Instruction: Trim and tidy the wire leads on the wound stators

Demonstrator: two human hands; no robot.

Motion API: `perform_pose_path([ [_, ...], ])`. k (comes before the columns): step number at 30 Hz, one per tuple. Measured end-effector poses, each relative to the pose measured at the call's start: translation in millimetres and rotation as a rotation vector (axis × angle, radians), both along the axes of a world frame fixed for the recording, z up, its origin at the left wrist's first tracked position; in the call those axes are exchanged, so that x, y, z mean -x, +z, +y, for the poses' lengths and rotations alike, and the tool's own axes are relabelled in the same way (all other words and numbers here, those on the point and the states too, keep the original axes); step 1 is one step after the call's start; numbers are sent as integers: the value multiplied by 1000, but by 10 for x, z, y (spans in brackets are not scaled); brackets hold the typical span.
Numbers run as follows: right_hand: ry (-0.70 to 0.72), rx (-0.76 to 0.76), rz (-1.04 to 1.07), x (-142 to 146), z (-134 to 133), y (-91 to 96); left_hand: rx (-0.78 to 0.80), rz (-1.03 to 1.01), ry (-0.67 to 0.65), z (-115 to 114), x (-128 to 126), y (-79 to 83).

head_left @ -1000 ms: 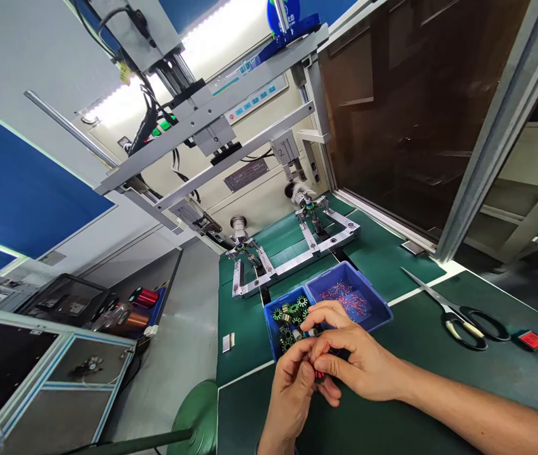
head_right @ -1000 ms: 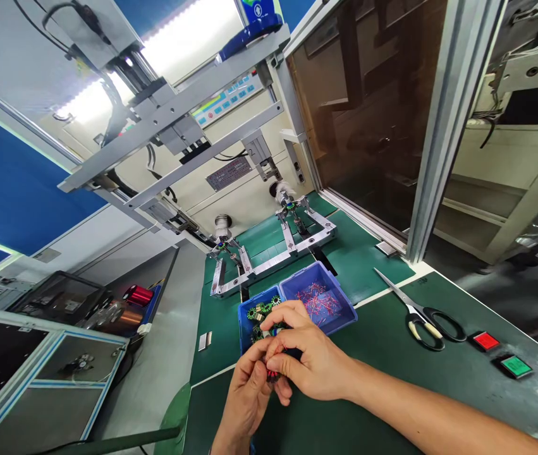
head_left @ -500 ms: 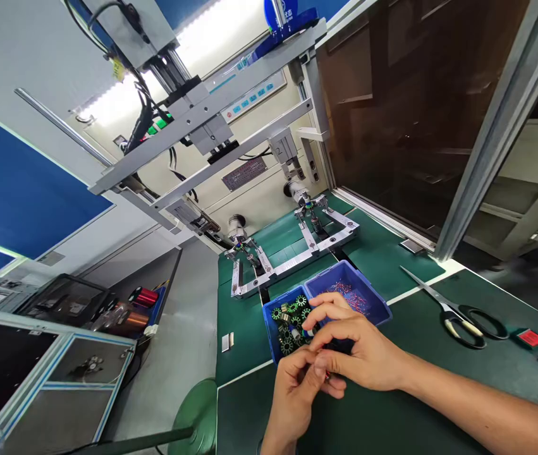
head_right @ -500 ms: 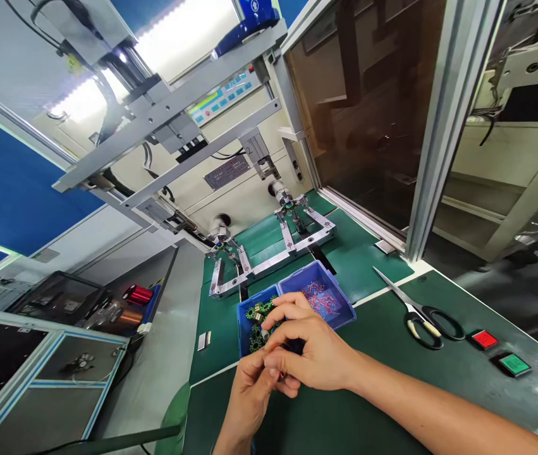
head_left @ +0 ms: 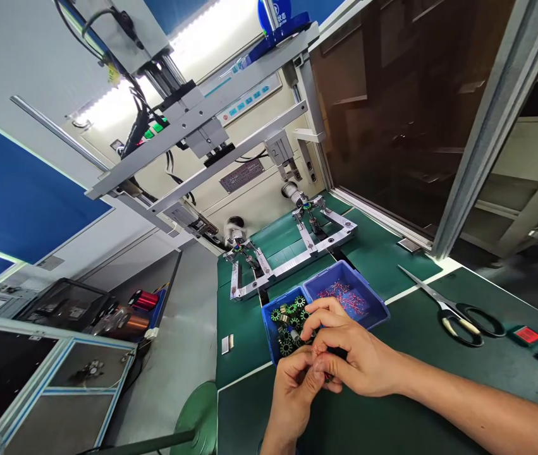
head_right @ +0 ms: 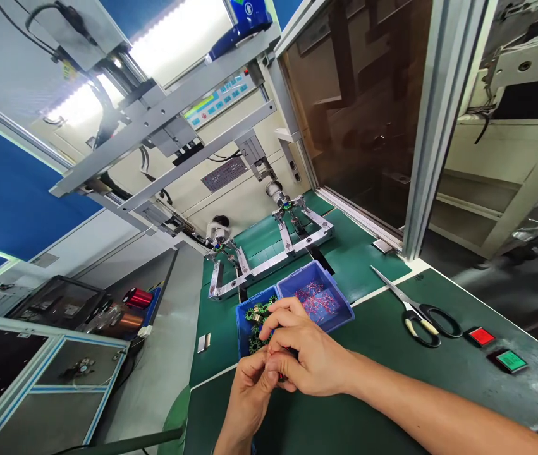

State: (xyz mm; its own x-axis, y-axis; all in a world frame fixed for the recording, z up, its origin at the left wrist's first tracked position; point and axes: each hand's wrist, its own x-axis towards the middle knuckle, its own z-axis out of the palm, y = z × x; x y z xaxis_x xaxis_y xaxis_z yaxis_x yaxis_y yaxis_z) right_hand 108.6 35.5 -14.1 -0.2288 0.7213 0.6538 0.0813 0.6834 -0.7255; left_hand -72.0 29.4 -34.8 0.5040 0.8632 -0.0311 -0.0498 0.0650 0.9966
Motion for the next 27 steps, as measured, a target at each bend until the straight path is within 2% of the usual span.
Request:
perform_pose_path([
  [2, -2, 9, -11, -8, -2, 6, -57, 38, -14, 4, -9, 46],
  [5, -6, 29, -21, -21, -5, 21, -50, 33, -33, 3, -35, 94],
  [12, 20, 52, -2, -47, -1, 35, -3, -37, -40, -16, -16, -16],
  [16, 30, 50, 7, -51, 0, 43, -71, 12, -52, -10, -40, 30],
  [19, 33, 86, 37, -42, -3, 49, -60, 2, -55, -8, -59, 63],
  [27, 36, 142, 80, -2, 0, 21, 53, -108, 19, -20, -25, -101],
])
